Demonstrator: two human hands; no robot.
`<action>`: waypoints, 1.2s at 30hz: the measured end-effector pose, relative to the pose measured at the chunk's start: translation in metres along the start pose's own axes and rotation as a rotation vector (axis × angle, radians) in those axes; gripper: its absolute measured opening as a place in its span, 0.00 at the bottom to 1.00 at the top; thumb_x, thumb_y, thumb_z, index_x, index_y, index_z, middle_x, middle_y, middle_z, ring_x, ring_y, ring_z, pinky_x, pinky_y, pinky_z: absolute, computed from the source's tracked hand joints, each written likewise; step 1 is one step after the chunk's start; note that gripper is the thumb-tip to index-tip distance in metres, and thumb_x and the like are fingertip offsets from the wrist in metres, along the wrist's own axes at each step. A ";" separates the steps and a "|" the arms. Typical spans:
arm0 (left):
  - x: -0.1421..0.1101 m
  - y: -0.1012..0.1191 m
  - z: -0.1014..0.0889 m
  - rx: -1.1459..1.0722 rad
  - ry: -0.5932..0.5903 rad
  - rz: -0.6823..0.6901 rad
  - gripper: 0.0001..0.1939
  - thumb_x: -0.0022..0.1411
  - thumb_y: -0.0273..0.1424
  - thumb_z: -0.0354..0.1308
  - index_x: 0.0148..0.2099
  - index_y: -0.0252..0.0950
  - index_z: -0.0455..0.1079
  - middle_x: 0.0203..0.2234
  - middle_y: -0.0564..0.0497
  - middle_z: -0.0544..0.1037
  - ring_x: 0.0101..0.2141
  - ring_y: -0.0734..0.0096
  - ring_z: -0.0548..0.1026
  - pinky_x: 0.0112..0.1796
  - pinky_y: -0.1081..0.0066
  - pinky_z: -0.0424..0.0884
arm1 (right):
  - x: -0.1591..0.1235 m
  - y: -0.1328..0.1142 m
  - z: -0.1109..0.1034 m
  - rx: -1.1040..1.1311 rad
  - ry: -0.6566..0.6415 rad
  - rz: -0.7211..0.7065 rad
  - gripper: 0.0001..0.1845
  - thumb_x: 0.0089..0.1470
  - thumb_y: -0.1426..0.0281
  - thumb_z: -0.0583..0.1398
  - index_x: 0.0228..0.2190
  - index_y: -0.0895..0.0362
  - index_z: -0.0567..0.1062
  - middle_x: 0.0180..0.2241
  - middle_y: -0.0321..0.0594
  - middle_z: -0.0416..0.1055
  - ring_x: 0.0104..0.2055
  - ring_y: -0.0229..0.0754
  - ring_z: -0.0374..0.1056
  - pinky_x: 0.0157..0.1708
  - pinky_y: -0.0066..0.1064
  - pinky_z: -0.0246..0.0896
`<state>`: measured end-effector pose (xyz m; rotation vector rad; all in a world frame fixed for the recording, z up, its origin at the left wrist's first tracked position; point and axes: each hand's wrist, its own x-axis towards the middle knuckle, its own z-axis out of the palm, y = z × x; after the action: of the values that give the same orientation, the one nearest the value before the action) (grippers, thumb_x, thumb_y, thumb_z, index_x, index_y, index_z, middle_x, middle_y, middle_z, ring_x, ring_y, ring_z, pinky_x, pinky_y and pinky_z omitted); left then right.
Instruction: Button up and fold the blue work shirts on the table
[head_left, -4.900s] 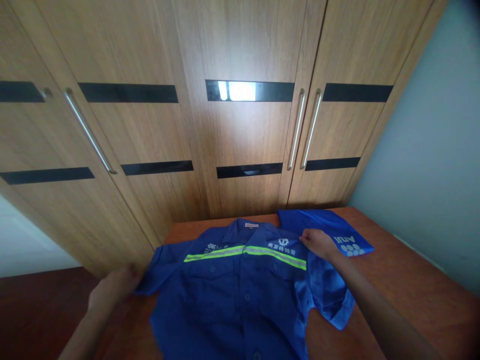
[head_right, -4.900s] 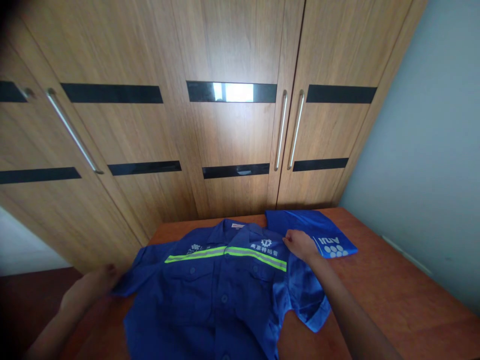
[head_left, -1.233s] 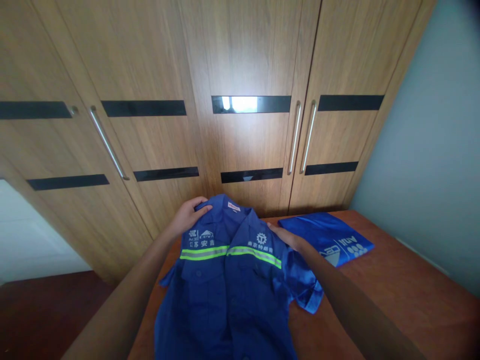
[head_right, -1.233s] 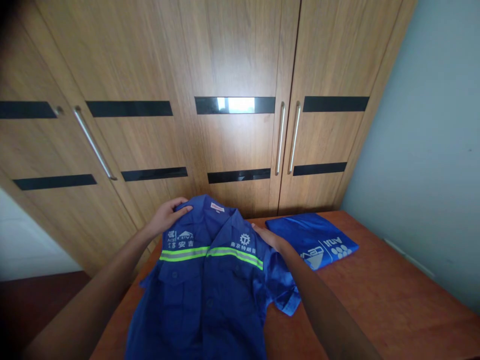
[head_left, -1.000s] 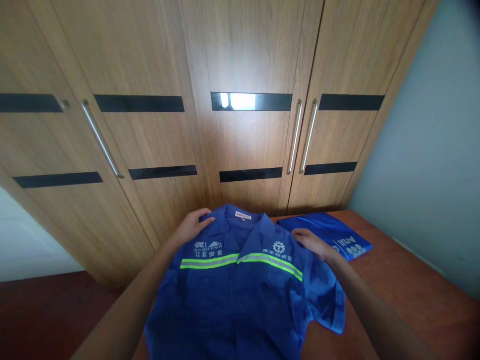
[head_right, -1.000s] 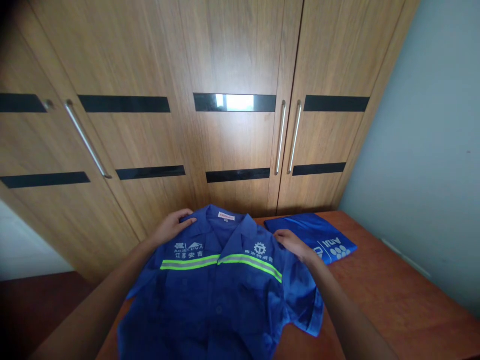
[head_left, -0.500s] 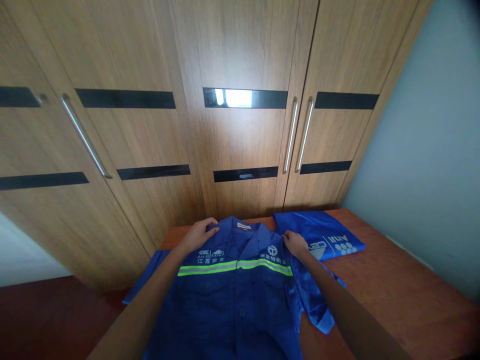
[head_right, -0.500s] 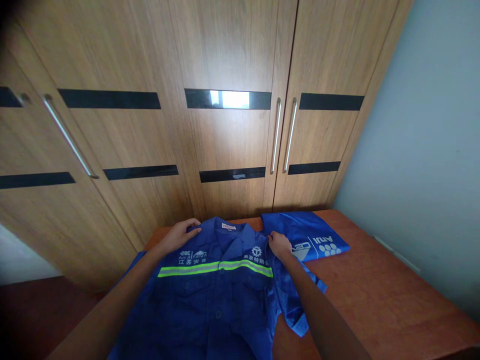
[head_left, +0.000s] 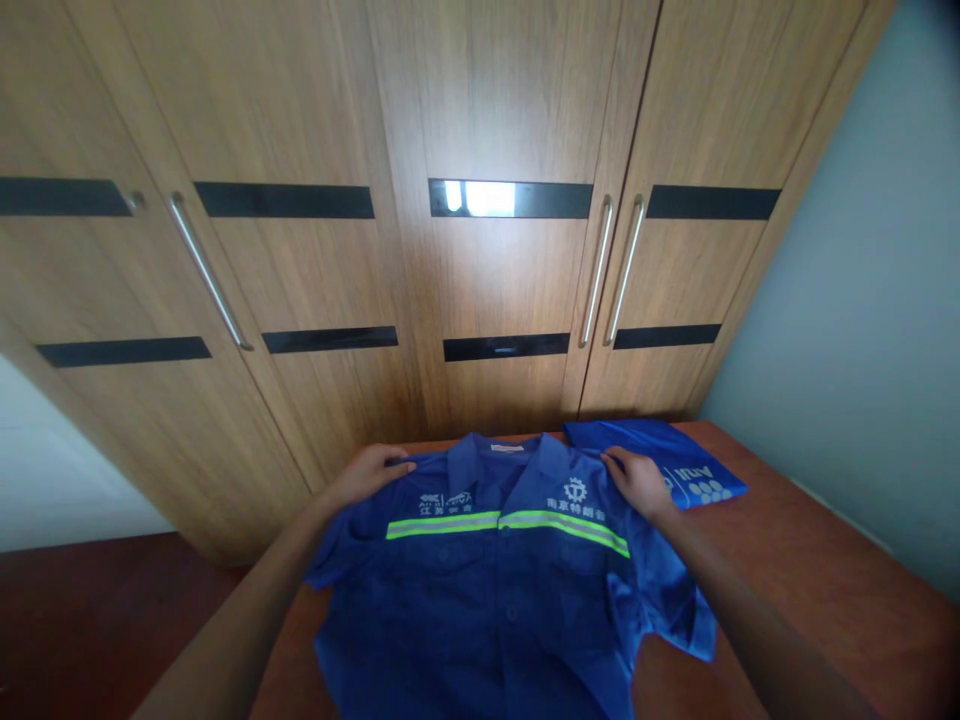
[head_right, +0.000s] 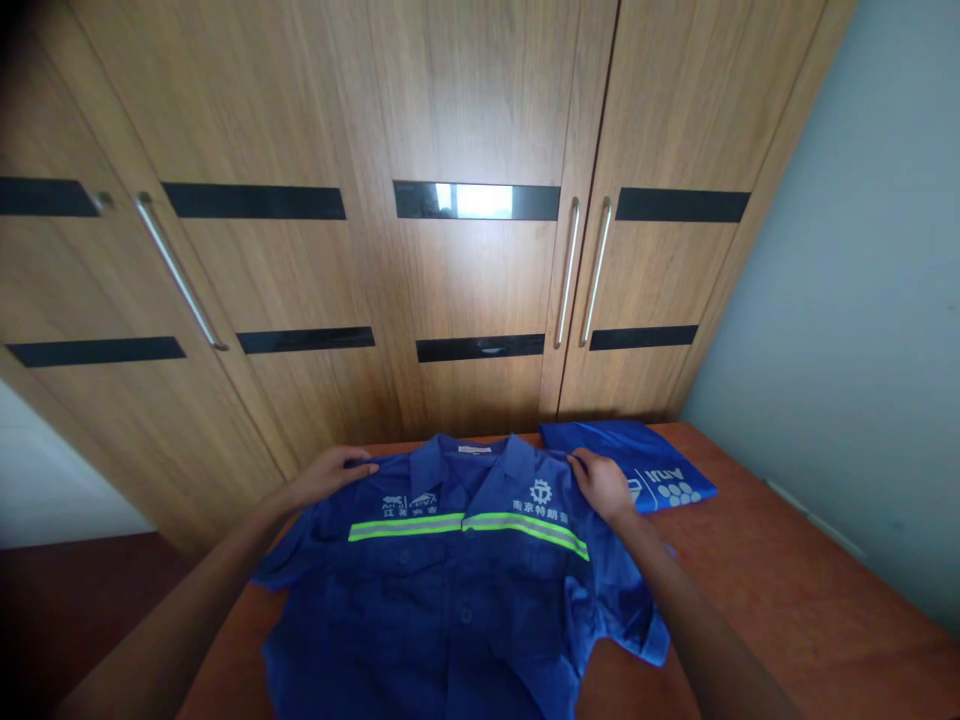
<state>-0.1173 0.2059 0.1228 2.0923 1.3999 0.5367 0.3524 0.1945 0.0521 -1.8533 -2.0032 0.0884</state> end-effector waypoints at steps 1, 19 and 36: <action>-0.006 0.002 -0.007 -0.002 0.014 -0.021 0.21 0.57 0.49 0.53 0.30 0.36 0.73 0.24 0.53 0.77 0.28 0.67 0.74 0.29 0.73 0.68 | -0.005 0.001 -0.015 0.025 0.058 -0.051 0.19 0.64 0.61 0.47 0.40 0.55 0.75 0.41 0.42 0.77 0.45 0.45 0.72 0.44 0.30 0.62; -0.072 0.174 -0.156 0.686 1.066 0.066 0.26 0.63 0.51 0.48 0.43 0.35 0.75 0.26 0.55 0.73 0.28 0.71 0.71 0.34 0.73 0.66 | -0.018 -0.080 -0.301 -0.176 0.933 -0.317 0.20 0.61 0.54 0.52 0.40 0.52 0.78 0.34 0.41 0.79 0.30 0.43 0.73 0.32 0.34 0.63; 0.117 0.024 -0.091 0.839 0.374 -0.254 0.20 0.64 0.40 0.46 0.47 0.38 0.75 0.42 0.38 0.79 0.42 0.52 0.77 0.40 0.62 0.70 | 0.170 -0.043 -0.125 -0.449 0.065 -0.033 0.19 0.64 0.66 0.48 0.47 0.59 0.73 0.46 0.54 0.73 0.47 0.52 0.70 0.43 0.38 0.63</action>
<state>-0.1121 0.3276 0.2098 2.4357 2.3794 0.2528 0.3485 0.3258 0.2230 -2.0471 -2.1335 -0.4606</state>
